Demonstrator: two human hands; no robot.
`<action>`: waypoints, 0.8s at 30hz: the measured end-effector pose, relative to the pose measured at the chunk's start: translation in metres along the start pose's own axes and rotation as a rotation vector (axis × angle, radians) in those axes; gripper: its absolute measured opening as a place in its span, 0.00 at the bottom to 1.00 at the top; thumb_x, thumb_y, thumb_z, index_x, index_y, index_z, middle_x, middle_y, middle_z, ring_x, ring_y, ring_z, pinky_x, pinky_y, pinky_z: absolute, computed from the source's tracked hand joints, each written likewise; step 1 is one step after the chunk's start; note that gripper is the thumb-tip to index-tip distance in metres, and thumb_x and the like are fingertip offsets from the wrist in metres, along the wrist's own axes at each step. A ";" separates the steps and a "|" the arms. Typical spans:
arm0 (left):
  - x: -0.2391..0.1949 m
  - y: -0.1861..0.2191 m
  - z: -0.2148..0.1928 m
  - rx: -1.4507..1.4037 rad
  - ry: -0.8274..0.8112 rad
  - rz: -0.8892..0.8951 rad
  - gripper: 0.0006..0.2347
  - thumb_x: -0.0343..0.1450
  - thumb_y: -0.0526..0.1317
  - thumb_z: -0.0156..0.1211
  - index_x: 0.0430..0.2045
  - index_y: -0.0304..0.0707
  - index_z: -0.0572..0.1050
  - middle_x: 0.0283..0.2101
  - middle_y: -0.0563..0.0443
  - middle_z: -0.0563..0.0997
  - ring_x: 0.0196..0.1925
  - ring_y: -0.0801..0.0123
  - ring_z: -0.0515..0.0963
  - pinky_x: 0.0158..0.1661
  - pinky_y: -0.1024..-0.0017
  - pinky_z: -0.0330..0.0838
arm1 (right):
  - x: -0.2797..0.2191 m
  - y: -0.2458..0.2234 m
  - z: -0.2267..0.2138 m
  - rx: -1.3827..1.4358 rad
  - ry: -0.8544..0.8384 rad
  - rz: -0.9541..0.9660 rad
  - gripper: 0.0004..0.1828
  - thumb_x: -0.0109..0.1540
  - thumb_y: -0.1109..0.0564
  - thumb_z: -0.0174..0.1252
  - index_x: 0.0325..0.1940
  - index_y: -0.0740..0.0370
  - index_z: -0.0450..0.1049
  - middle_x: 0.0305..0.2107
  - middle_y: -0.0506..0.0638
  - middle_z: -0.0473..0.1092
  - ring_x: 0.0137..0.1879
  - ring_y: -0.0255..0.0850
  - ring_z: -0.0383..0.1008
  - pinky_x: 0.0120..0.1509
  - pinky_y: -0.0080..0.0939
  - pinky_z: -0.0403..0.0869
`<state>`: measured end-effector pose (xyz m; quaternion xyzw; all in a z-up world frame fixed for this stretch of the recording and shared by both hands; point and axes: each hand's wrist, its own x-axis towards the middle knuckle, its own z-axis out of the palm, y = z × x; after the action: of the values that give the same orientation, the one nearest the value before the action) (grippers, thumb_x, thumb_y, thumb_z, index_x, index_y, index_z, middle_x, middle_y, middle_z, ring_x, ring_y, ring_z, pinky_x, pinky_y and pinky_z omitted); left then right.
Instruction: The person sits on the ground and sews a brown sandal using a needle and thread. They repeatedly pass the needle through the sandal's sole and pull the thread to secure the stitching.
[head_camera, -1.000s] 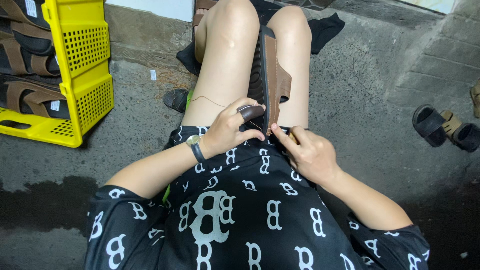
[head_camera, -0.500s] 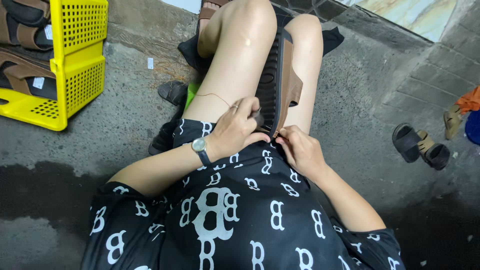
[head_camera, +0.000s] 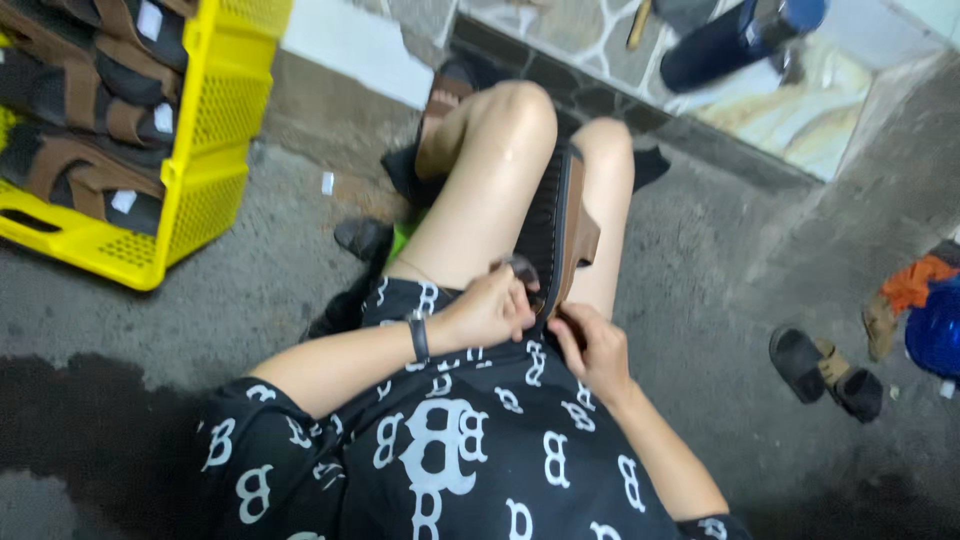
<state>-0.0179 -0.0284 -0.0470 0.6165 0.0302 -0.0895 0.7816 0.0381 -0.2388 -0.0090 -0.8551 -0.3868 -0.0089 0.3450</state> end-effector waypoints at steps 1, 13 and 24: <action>0.001 0.009 -0.005 0.016 0.001 0.020 0.18 0.67 0.29 0.64 0.46 0.32 0.61 0.27 0.45 0.81 0.17 0.71 0.81 0.17 0.81 0.72 | 0.010 -0.009 -0.006 -0.002 0.017 -0.018 0.16 0.59 0.54 0.67 0.48 0.58 0.76 0.30 0.51 0.78 0.33 0.52 0.80 0.31 0.45 0.77; 0.002 0.049 0.013 0.729 0.115 0.553 0.10 0.67 0.44 0.66 0.25 0.37 0.75 0.39 0.49 0.73 0.36 0.56 0.77 0.34 0.66 0.74 | -0.001 -0.023 -0.074 -0.355 -0.348 0.049 0.26 0.62 0.50 0.51 0.64 0.30 0.71 0.32 0.42 0.71 0.32 0.48 0.79 0.33 0.46 0.78; 0.002 0.033 -0.002 0.998 -0.028 0.976 0.17 0.76 0.38 0.49 0.12 0.41 0.64 0.28 0.56 0.65 0.29 0.64 0.69 0.26 0.72 0.65 | 0.012 -0.013 -0.053 -0.007 -0.202 -0.028 0.13 0.62 0.51 0.57 0.49 0.44 0.79 0.37 0.41 0.75 0.34 0.47 0.80 0.33 0.44 0.78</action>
<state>-0.0096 -0.0190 -0.0158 0.8439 -0.3051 0.2606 0.3561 0.0510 -0.2567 0.0418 -0.8474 -0.4316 0.0712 0.3010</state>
